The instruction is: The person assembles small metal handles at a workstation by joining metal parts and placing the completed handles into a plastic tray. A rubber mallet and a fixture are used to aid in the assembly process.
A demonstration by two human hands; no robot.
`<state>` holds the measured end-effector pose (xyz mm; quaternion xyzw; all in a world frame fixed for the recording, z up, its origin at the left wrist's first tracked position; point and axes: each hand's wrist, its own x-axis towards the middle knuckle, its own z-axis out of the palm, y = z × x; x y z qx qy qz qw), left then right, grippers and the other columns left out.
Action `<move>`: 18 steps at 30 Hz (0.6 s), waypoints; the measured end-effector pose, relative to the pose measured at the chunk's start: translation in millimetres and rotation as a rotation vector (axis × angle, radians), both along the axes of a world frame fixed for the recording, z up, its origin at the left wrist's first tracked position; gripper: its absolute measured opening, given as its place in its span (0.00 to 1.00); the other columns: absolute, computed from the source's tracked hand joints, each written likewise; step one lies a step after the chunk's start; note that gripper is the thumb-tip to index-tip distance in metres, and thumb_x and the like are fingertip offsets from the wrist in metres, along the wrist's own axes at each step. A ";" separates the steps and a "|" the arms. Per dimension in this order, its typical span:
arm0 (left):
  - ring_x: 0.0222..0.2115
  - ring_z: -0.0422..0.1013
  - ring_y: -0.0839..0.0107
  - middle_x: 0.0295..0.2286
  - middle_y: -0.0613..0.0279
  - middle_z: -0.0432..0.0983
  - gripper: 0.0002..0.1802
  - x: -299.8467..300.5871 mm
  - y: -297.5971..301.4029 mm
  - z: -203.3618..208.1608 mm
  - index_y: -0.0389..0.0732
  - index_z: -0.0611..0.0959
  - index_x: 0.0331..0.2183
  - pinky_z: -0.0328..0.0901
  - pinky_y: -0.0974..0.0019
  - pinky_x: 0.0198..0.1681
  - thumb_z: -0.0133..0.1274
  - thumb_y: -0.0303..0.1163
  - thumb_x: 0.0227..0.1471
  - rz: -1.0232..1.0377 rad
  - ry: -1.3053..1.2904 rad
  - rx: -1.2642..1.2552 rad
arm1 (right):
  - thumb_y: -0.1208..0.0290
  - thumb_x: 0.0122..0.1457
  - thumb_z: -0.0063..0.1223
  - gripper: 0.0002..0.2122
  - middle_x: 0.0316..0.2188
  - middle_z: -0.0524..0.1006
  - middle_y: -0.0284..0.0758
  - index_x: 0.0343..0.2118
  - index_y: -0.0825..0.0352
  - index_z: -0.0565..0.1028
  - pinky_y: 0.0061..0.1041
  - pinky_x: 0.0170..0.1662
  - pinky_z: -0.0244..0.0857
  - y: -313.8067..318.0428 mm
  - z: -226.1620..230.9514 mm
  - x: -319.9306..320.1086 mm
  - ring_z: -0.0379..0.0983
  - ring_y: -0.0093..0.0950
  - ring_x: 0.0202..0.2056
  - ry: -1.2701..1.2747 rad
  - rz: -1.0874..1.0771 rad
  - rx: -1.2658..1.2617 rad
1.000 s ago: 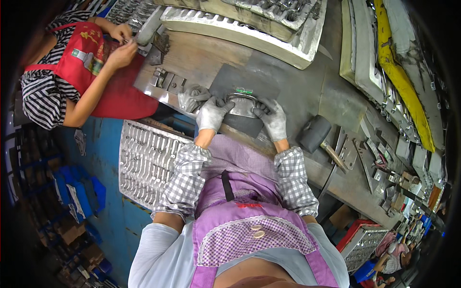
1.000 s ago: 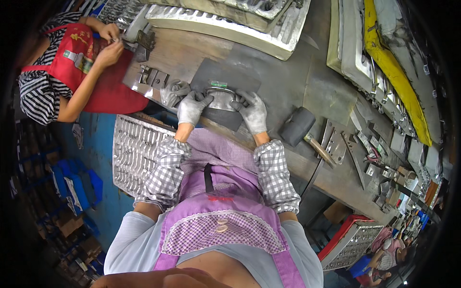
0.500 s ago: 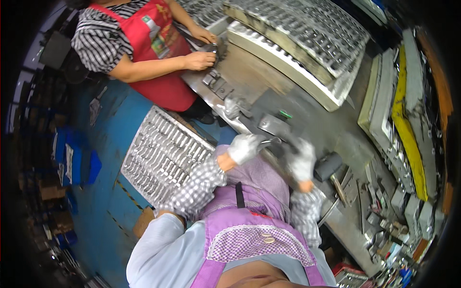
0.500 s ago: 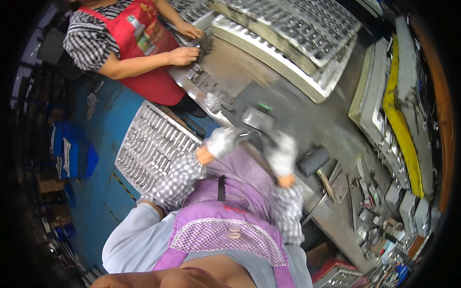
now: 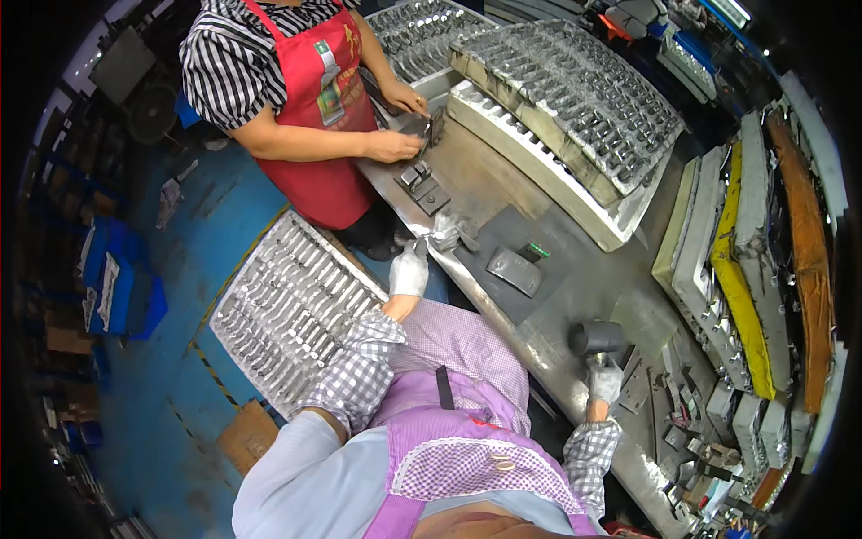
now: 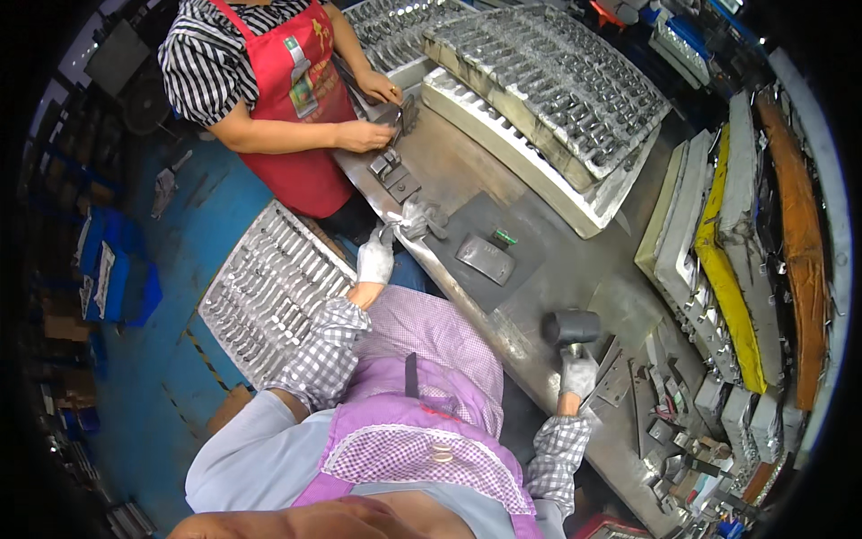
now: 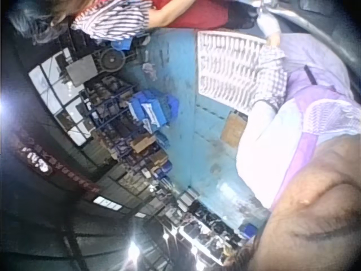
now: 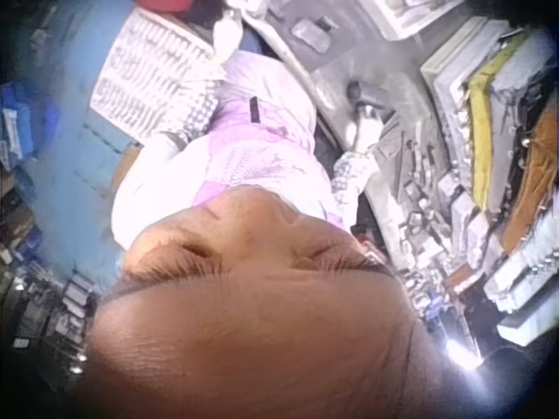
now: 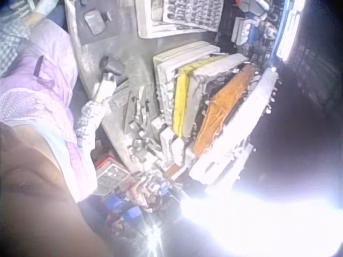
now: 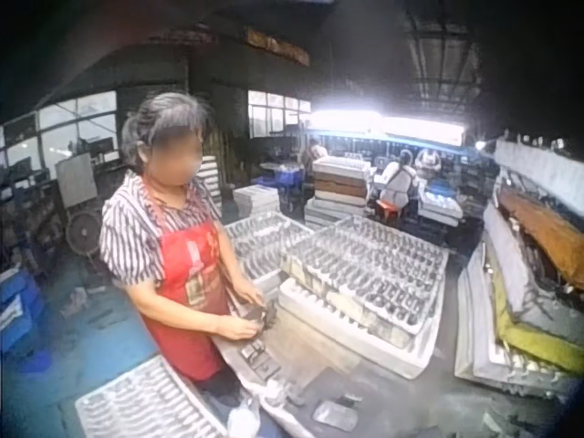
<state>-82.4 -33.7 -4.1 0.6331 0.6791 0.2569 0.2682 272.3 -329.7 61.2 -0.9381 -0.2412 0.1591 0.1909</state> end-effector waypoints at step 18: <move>0.24 0.77 0.69 0.23 0.55 0.80 0.17 -2.0 -24.7 -53.3 0.34 0.79 0.43 0.70 0.66 0.31 0.47 0.39 0.64 0.110 -0.801 -0.021 | 0.67 0.51 0.67 0.21 0.38 0.80 0.42 0.45 0.72 0.75 0.24 0.39 0.71 185.2 26.4 -176.6 0.79 0.28 0.39 0.208 0.754 0.635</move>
